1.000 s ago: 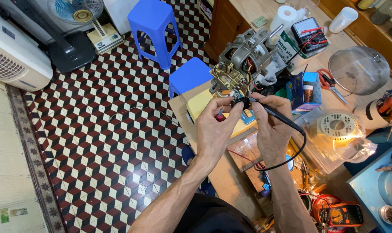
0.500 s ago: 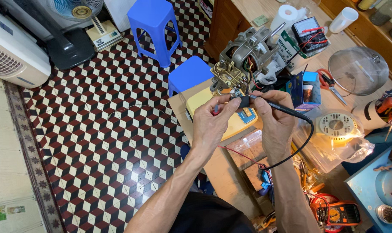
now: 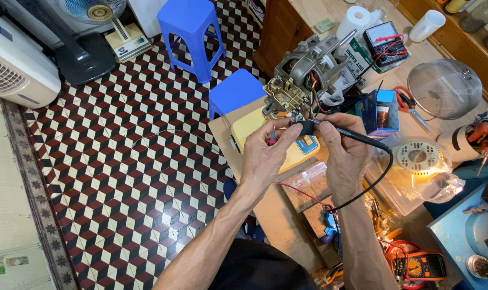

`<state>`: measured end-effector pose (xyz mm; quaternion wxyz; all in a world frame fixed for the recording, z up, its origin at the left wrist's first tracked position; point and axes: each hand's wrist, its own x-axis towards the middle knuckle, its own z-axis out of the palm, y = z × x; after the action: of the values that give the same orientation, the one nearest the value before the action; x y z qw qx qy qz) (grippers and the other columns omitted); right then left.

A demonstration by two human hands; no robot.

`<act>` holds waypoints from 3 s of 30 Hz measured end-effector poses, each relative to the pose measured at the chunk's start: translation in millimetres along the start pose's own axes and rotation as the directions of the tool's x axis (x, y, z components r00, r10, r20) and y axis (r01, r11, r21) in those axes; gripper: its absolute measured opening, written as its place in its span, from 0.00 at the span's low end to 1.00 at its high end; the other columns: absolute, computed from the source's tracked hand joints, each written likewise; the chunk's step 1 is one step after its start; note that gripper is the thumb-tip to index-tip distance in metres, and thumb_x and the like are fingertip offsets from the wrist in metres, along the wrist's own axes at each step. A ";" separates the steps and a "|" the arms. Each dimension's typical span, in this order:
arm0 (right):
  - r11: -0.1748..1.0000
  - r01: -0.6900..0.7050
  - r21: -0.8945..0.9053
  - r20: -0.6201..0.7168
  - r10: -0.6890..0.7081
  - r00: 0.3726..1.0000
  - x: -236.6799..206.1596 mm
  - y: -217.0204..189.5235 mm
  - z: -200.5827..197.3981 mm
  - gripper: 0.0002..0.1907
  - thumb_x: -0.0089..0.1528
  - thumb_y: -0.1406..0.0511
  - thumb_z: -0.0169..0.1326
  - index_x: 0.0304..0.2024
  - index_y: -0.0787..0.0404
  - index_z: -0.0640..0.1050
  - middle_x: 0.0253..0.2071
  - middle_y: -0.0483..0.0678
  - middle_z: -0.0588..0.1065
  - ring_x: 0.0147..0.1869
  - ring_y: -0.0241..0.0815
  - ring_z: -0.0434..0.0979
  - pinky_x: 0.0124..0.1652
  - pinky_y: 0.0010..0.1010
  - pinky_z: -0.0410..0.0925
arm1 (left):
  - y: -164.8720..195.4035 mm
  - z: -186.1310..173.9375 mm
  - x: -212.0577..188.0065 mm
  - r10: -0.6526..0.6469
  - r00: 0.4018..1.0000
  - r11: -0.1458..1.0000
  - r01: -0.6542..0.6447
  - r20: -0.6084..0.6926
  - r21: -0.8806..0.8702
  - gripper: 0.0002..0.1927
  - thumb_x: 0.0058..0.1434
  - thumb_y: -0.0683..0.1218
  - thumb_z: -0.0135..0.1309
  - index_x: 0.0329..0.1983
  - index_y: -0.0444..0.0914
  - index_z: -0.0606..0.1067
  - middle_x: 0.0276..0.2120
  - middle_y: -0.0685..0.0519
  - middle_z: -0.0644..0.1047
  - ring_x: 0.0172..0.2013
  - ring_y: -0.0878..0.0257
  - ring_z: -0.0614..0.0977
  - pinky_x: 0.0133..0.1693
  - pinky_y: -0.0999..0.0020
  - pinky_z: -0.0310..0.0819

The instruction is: The person uses a multimeter to test an electrical component mounted on a stand. They connect the multimeter probes to various points on the component, adjust the multimeter dial, and manipulate the component with both hands. The person also uses a screwdriver to adjust parts of the component.

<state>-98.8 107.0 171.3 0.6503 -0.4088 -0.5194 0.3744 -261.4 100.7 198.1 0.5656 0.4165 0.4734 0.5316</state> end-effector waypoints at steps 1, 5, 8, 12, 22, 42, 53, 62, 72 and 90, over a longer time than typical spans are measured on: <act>1.000 -0.001 -0.029 -0.008 0.001 1.000 -0.3 -0.3 -0.3 0.09 0.72 0.68 0.57 0.52 0.66 0.73 0.50 0.50 0.79 0.52 0.35 0.79 0.54 0.26 0.73 | -0.1 0.5 -0.7 -0.011 1.000 1.000 0.011 -0.004 0.003 0.20 0.63 0.51 0.61 0.53 0.34 0.80 0.22 0.62 0.73 0.20 0.78 0.63 0.20 0.79 0.52; 0.996 -0.024 0.086 -0.026 0.027 0.999 1.6 0.6 2.6 0.09 0.71 0.68 0.56 0.50 0.64 0.72 0.49 0.51 0.79 0.50 0.36 0.81 0.53 0.28 0.76 | -2.8 0.0 -3.7 0.008 1.000 0.998 -0.009 0.027 0.055 0.23 0.63 0.53 0.60 0.57 0.35 0.77 0.26 0.59 0.76 0.22 0.76 0.66 0.22 0.78 0.56; 0.983 -0.033 0.180 -0.026 0.038 0.999 4.0 1.1 3.6 0.08 0.71 0.68 0.56 0.50 0.65 0.72 0.49 0.52 0.79 0.49 0.35 0.80 0.52 0.27 0.74 | -6.3 -9.4 -5.2 0.176 0.979 0.979 -0.185 0.104 0.082 0.25 0.70 0.55 0.52 0.63 0.34 0.71 0.38 0.57 0.80 0.39 0.80 0.78 0.38 0.83 0.69; 0.994 -0.021 0.112 -0.023 0.024 0.999 3.8 0.9 -0.2 0.08 0.72 0.67 0.57 0.49 0.64 0.73 0.45 0.48 0.79 0.45 0.31 0.77 0.46 0.22 0.70 | -10.5 -32.9 -1.3 -0.054 0.991 0.998 0.058 0.120 -0.032 0.22 0.72 0.55 0.36 0.60 0.36 0.69 0.39 0.53 0.82 0.27 0.72 0.67 0.26 0.78 0.60; 0.996 -0.089 0.020 -0.008 0.089 0.996 11.3 -1.2 -4.3 0.08 0.71 0.66 0.57 0.48 0.62 0.73 0.39 0.43 0.78 0.36 0.26 0.72 0.36 0.17 0.64 | -13.4 -49.2 12.4 -0.007 0.991 0.999 0.002 0.132 0.043 0.17 0.71 0.53 0.52 0.50 0.35 0.80 0.32 0.57 0.77 0.29 0.74 0.71 0.28 0.79 0.64; 0.980 -0.144 -0.140 0.125 0.162 0.979 28.4 -26.4 -13.9 0.10 0.69 0.65 0.56 0.46 0.66 0.73 0.47 0.50 0.81 0.39 0.27 0.72 0.40 0.19 0.69 | -9.7 -30.8 33.2 -0.126 0.967 0.982 0.154 0.221 -0.113 0.16 0.61 0.47 0.63 0.47 0.31 0.82 0.35 0.51 0.84 0.30 0.72 0.78 0.27 0.79 0.70; 0.983 -0.157 -0.099 0.188 0.173 0.967 28.4 -25.9 -18.8 0.08 0.70 0.66 0.53 0.48 0.65 0.71 0.51 0.51 0.80 0.52 0.32 0.78 0.52 0.24 0.73 | -15.6 -29.1 38.9 -0.151 0.950 0.973 0.192 0.274 -0.128 0.13 0.63 0.45 0.61 0.45 0.32 0.81 0.36 0.52 0.84 0.30 0.72 0.79 0.27 0.79 0.70; 0.984 -0.141 -0.108 0.205 0.161 0.965 28.1 -21.7 -19.2 0.08 0.70 0.68 0.53 0.48 0.66 0.71 0.50 0.51 0.79 0.54 0.33 0.79 0.53 0.23 0.73 | -10.8 -33.4 42.2 -0.239 0.926 0.953 0.281 0.293 -0.111 0.13 0.62 0.44 0.61 0.47 0.32 0.82 0.35 0.53 0.83 0.29 0.73 0.78 0.26 0.80 0.69; 0.961 -0.010 -0.278 0.129 0.048 0.990 11.2 -27.3 -19.5 0.04 0.69 0.69 0.56 0.45 0.65 0.76 0.42 0.48 0.79 0.45 0.32 0.76 0.43 0.23 0.70 | -11.4 -25.6 28.9 -0.193 0.958 0.979 0.172 0.213 0.111 0.15 0.62 0.45 0.60 0.49 0.33 0.81 0.32 0.57 0.80 0.30 0.73 0.76 0.30 0.79 0.67; 0.981 0.121 -0.152 0.115 -0.104 0.988 -44.4 -20.1 4.2 0.11 0.72 0.56 0.53 0.50 0.55 0.72 0.32 0.42 0.74 0.34 0.32 0.77 0.38 0.27 0.70 | -88.2 -120.2 33.9 -0.087 0.951 0.971 0.015 0.296 0.238 0.08 0.84 0.43 0.50 0.52 0.32 0.72 0.41 0.48 0.76 0.40 0.65 0.77 0.27 0.73 0.69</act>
<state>-109.6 59.3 173.9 0.6072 -0.4089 -0.6037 0.3158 -361.2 122.8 84.4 0.5927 0.5441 0.4504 0.3870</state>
